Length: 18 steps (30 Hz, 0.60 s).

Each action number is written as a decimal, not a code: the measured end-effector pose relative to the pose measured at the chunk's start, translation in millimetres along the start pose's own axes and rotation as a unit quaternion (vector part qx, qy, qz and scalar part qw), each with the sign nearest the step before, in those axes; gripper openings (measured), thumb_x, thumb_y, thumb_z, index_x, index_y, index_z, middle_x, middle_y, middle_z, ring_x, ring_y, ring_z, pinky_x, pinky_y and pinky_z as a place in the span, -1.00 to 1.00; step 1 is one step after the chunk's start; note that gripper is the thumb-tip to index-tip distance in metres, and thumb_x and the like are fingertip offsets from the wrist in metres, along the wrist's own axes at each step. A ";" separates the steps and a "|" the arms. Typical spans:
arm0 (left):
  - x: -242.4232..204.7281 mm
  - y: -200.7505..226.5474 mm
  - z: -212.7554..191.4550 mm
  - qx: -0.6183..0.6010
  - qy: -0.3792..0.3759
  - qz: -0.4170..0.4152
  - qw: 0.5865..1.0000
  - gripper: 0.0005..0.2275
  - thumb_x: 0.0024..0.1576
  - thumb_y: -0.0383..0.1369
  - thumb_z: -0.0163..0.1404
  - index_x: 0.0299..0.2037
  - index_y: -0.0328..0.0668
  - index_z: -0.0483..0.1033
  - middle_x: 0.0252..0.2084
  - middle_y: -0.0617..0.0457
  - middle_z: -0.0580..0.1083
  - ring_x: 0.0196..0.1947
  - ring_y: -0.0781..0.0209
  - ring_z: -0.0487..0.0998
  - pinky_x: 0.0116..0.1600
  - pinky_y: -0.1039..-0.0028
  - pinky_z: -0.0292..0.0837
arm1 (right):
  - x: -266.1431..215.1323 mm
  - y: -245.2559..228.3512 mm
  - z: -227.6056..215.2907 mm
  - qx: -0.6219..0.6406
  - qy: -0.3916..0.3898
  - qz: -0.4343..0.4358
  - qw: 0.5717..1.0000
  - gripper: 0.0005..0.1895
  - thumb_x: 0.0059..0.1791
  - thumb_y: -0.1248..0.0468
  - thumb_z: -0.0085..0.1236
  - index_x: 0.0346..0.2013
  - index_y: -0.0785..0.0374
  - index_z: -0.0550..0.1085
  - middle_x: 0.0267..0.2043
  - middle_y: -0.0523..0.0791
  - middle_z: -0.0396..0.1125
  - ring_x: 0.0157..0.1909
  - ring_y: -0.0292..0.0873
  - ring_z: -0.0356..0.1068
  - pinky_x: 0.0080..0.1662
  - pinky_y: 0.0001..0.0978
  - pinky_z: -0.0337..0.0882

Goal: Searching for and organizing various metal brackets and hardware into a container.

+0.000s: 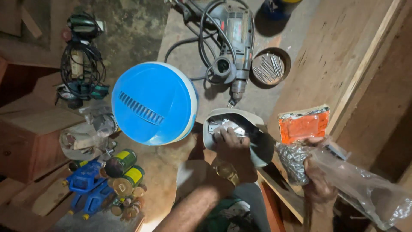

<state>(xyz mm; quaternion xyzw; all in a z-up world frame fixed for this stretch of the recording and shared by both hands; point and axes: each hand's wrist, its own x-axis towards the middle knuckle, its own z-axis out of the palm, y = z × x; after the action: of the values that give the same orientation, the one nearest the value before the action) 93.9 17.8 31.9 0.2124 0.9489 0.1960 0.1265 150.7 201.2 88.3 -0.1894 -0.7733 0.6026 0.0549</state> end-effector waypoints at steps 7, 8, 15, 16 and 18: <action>14.8 -44.1 114.0 0.060 0.025 -0.208 0.976 -0.26 -0.03 -0.06 0.10 0.34 -0.34 0.25 0.46 -0.65 -0.13 0.44 -0.76 -0.20 0.41 -0.33 -0.22 | 4.4 -29.4 7.4 -0.041 -0.001 -0.056 0.998 -0.59 -0.02 0.38 -0.14 0.09 0.55 0.35 0.11 0.10 0.32 -0.05 -0.07 0.32 0.07 -0.36 0.33; 8.2 -36.6 61.6 0.142 -0.324 -0.092 0.931 -0.02 -0.15 0.31 0.04 0.41 -0.17 0.11 0.46 -0.79 -0.30 0.43 -0.81 -0.31 0.31 -0.52 -0.41 | 5.4 -33.8 7.8 0.014 0.006 0.008 1.000 -0.53 -0.08 0.32 -0.12 0.08 0.50 0.36 0.02 0.05 0.34 -0.10 -0.12 0.30 0.03 -0.42 0.31; -11.8 5.2 51.8 0.120 0.089 -0.050 0.988 -0.69 -0.38 -0.31 0.19 -0.50 0.07 0.30 -0.68 0.08 0.40 -0.75 0.05 0.34 -0.47 0.10 0.21 | 6.6 -35.0 4.4 -0.023 -0.021 -0.008 0.999 -0.56 -0.04 0.34 -0.12 0.10 0.50 0.36 0.09 0.05 0.34 -0.04 -0.08 0.35 0.08 -0.37 0.34; -11.4 9.6 40.1 0.145 0.075 -0.018 0.986 -0.73 -0.35 -0.33 0.16 -0.49 0.03 0.32 -0.62 0.01 0.39 -0.66 0.02 0.35 -0.42 0.11 0.20 | 6.8 -33.2 3.5 0.008 -0.017 -0.001 1.000 -0.56 -0.05 0.33 -0.10 0.10 0.48 0.35 0.08 0.06 0.34 -0.04 -0.09 0.34 0.08 -0.38 0.34; -11.5 11.2 45.8 0.171 0.057 0.011 0.984 -0.76 -0.32 -0.34 0.12 -0.47 -0.02 0.34 -0.56 -0.05 0.39 -0.57 0.00 0.36 -0.38 0.12 0.18 | 5.4 -24.4 -0.6 0.041 -0.016 0.008 0.999 -0.55 -0.06 0.32 -0.09 0.11 0.46 0.34 0.07 0.06 0.33 -0.05 -0.10 0.33 0.08 -0.39 0.34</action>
<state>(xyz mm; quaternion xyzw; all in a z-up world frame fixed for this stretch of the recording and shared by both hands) 122.7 36.5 -2.4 0.2295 0.9718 0.0443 0.0315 140.4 198.7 110.9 -0.1837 -0.7469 0.6374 0.0455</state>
